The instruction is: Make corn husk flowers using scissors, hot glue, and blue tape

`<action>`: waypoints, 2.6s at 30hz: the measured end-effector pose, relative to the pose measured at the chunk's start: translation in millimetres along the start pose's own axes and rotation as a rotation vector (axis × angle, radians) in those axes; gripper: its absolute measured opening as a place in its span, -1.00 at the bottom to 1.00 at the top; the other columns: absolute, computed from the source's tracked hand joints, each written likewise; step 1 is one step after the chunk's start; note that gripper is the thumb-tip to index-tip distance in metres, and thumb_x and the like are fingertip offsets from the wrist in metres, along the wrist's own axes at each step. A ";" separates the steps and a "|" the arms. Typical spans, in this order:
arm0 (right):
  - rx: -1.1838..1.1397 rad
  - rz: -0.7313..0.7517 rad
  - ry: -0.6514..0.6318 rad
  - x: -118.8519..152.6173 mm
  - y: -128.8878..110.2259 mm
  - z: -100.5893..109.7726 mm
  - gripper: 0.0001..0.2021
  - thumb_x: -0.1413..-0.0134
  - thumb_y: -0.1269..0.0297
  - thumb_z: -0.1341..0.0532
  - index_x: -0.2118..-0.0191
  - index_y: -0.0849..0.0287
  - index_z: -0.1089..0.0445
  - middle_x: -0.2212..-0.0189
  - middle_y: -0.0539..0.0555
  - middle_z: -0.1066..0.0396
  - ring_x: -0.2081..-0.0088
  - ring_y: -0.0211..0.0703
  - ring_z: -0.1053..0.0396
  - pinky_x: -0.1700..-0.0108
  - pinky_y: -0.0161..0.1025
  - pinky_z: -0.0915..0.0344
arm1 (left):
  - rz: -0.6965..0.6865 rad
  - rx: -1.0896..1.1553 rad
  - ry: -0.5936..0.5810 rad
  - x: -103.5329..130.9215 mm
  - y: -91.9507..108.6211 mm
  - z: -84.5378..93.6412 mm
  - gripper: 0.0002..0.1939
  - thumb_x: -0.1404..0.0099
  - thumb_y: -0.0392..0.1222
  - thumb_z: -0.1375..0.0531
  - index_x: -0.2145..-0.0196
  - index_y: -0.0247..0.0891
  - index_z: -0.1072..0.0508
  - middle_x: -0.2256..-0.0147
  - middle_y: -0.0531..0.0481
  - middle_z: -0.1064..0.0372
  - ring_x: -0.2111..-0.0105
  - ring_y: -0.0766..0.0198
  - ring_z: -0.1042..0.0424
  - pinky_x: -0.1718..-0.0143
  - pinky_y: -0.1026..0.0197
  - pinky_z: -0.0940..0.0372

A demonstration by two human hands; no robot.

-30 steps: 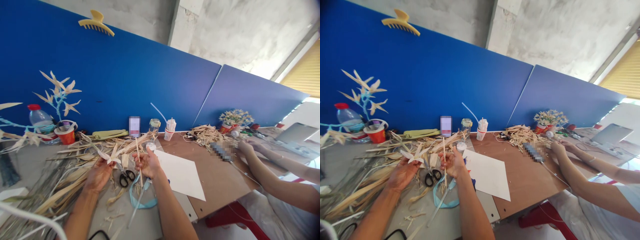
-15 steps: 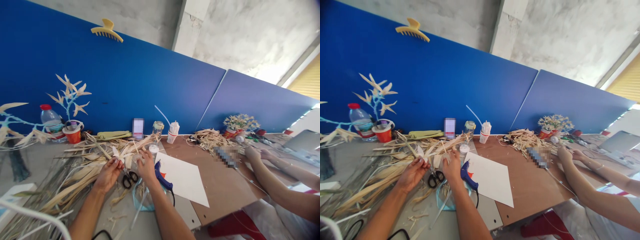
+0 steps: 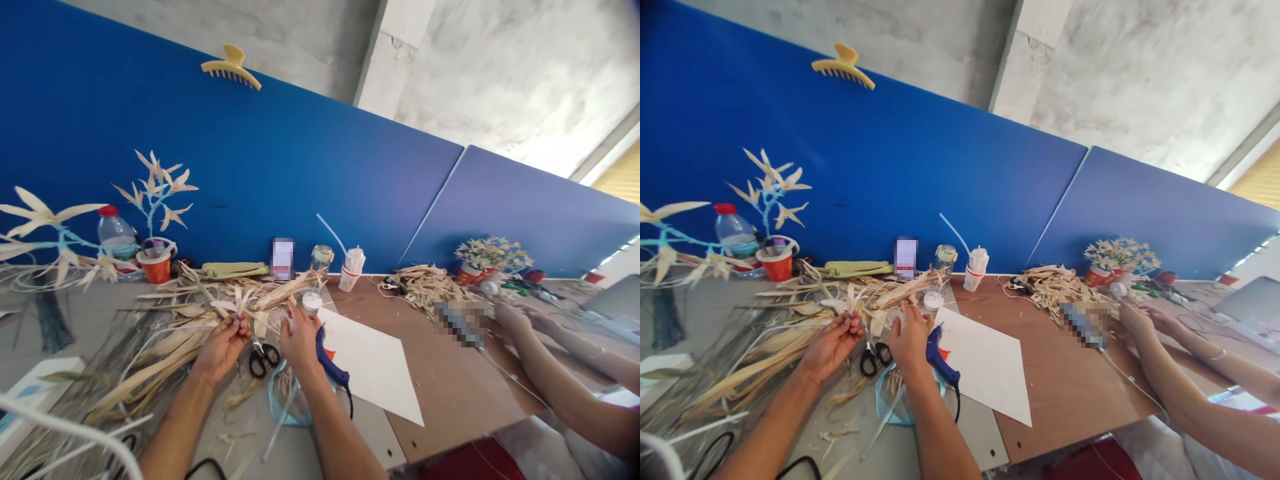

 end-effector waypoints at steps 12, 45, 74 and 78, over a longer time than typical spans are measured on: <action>-0.164 -0.031 0.240 -3.1 9.5 10.5 -0.71 -0.11 0.45 -0.02 0.17 0.15 -0.46 0.36 0.08 -0.50 0.23 -0.07 -0.41 0.03 -0.04 -0.06 | -0.058 -0.054 -0.060 -0.1 5.3 0.2 -0.92 -0.12 -0.42 -0.24 0.41 -0.30 -0.46 0.50 0.03 -0.30 0.54 0.42 -0.26 0.45 0.32 -0.32; 0.028 0.024 -0.535 64.7 -39.2 71.1 -0.82 -0.07 0.33 -0.21 0.19 0.12 -0.50 0.39 0.05 -0.51 0.38 -0.17 -0.42 0.33 -0.32 -0.22 | -0.026 -0.048 -0.097 2.1 -0.6 -6.0 -0.81 0.01 -0.30 -0.38 0.47 -0.32 -0.42 0.55 0.10 -0.23 0.61 0.49 -0.14 0.59 0.42 -0.17; -1.133 -0.364 -0.667 -24.4 -86.5 112.9 -0.68 0.36 0.16 -0.45 0.52 0.19 -0.34 0.62 -0.12 -0.26 0.58 -0.40 -0.13 0.51 -0.39 -0.06 | 0.018 -0.156 -0.073 4.5 -5.9 -8.4 -0.84 0.02 -0.37 -0.36 0.49 -0.34 -0.42 0.54 0.11 -0.27 0.67 0.55 -0.06 0.63 0.41 -0.11; -1.155 -0.278 -0.599 -49.3 -99.1 129.1 -0.73 0.25 0.18 -0.41 0.53 0.17 -0.32 0.59 -0.10 -0.26 0.54 -0.37 -0.17 0.45 -0.36 -0.15 | 0.043 -0.138 -0.071 5.7 -6.0 -11.0 -0.82 0.04 -0.36 -0.37 0.49 -0.34 -0.42 0.60 0.15 -0.21 0.67 0.53 -0.06 0.62 0.40 -0.10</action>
Point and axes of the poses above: each hand's wrist, its own x-axis away from the middle knuckle, its own z-axis out of the back of the hand, y = z × x, the point moved 2 cm from there along -x, towards the middle knuckle
